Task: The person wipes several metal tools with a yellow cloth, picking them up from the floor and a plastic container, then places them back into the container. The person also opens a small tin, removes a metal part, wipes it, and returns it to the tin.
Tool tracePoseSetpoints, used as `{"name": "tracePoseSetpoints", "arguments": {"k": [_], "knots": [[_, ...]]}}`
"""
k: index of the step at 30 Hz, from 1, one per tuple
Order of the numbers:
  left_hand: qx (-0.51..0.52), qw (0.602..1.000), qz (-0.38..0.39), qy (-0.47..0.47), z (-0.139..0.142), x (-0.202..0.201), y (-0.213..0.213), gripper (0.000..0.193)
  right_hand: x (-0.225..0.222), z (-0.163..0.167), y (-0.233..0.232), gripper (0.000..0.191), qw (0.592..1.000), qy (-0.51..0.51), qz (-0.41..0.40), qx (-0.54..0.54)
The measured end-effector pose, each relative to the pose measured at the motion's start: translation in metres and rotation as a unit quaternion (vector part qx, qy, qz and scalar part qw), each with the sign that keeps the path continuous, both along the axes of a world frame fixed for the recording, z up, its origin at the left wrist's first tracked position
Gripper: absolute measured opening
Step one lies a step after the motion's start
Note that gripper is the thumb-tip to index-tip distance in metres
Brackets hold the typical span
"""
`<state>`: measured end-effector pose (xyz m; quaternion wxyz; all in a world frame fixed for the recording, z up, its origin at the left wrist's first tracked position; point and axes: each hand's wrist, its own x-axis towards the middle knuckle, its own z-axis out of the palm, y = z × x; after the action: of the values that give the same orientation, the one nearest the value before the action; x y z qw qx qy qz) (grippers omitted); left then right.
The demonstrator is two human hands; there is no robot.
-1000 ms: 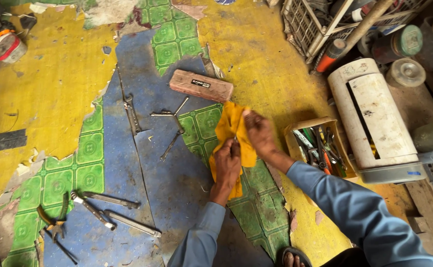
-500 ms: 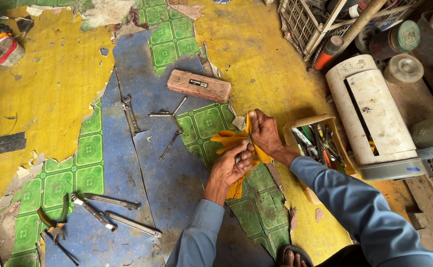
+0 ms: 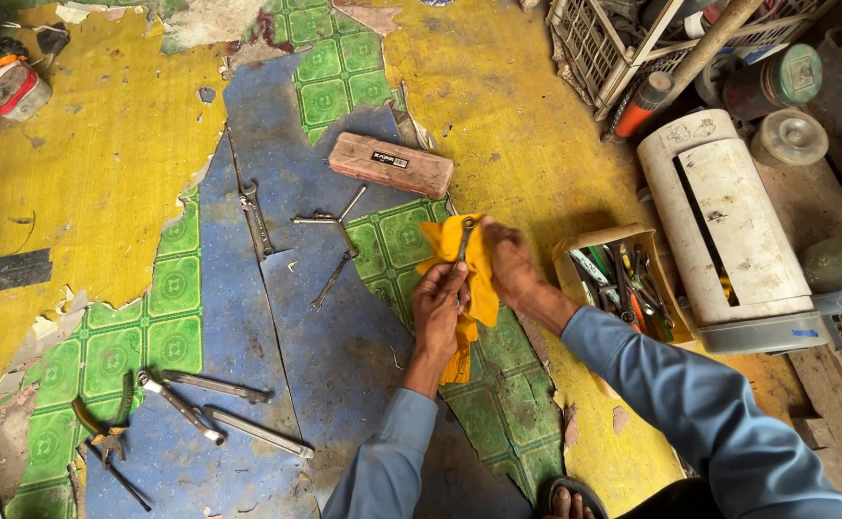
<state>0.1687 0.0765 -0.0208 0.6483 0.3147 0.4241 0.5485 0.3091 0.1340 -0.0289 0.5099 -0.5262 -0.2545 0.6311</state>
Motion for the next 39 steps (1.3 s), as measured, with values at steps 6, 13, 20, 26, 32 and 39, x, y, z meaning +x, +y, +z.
{"name": "tracePoseSetpoints", "arguments": {"k": [6,13,20,26,32,39], "knots": [[0.036,0.988,-0.035,0.146,0.005,0.000,-0.002,0.015,-0.010,0.008,-0.009,0.029,0.990,-0.094,0.084,0.056],[0.051,0.972,0.079,0.216,0.019,-0.012,0.005,0.011,-0.003,0.023,-0.007,0.029,0.909,-0.360,0.179,0.110],[-0.126,0.987,0.093,0.046,0.010,-0.023,0.019,0.010,-0.016,0.024,-0.020,0.033,0.845,-0.370,0.303,0.239],[-0.017,0.989,0.148,0.018,-0.014,-0.032,0.024,0.007,-0.019,0.027,-0.017,0.030,0.830,-0.362,0.345,0.245],[-0.070,0.976,0.205,-0.004,-0.023,-0.055,0.034,0.007,-0.017,0.019,-0.022,0.037,0.806,-0.391,0.401,0.191],[-0.060,0.968,0.142,-0.195,-0.027,-0.065,0.037,0.016,-0.011,0.011,-0.016,0.030,0.889,-0.135,0.430,0.081]]}}
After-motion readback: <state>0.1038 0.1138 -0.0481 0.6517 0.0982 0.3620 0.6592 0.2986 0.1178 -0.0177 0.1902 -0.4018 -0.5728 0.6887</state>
